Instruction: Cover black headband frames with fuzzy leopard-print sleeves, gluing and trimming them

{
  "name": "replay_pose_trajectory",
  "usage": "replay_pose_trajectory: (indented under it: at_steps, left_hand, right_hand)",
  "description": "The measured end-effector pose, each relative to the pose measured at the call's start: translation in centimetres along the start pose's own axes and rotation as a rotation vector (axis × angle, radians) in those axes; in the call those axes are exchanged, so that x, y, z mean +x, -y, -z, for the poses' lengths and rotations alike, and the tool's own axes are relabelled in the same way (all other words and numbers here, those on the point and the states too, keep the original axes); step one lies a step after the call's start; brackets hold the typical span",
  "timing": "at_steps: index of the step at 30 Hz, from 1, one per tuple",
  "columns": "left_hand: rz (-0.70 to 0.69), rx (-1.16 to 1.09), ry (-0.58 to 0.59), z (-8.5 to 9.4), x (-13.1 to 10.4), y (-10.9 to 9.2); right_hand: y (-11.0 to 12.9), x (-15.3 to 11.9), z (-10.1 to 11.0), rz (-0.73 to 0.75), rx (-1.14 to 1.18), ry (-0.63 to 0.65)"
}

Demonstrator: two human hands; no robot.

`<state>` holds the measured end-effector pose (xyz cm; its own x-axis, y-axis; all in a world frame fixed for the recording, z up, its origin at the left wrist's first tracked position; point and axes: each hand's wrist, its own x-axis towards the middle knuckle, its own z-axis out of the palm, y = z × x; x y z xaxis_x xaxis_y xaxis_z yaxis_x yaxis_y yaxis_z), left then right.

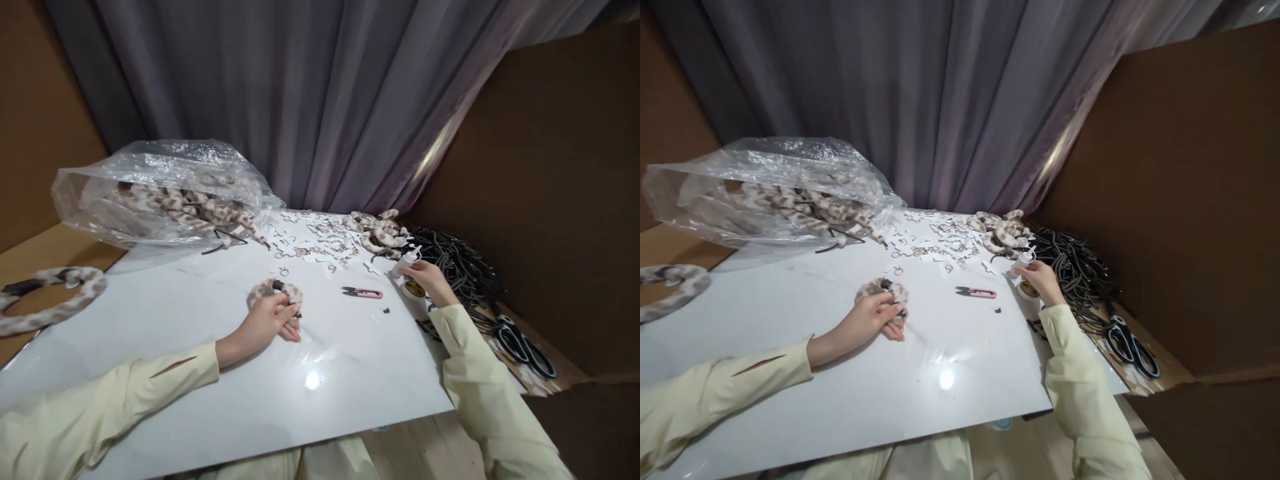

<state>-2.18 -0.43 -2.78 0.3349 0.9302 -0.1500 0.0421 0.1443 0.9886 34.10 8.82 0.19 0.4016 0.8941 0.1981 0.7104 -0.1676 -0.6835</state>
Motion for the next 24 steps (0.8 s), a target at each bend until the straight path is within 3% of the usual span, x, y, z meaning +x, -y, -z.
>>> replay_pose_trajectory:
  at_steps: [3,7,11,14,18,24]
  left_hand:
    - [-0.004,-0.002,0.012,0.0,0.0,0.0]
    - [0.006,0.001,0.012,0.0,0.0,-0.1]
    - [0.005,0.016,0.021,0.0,-0.1,-0.4]
    - [0.011,0.035,0.027,0.0,-0.2,-0.6]
    - [0.004,0.047,0.028,0.0,-0.4,-0.8]
    - [0.015,0.043,0.027,0.0,-0.3,-0.7]
  right_hand:
    - [-0.1,1.1,-1.3,-0.069,0.043,0.049]
    - [1.1,-0.5,-0.2,0.002,0.157,0.020]
    - [3.1,-6.9,2.6,0.131,0.278,0.093]
    - [4.1,-12.7,3.5,0.148,0.354,0.149]
    - [5.0,-17.4,1.5,0.089,0.470,0.173]
    - [7.4,-20.0,-2.6,-0.043,0.536,0.251]
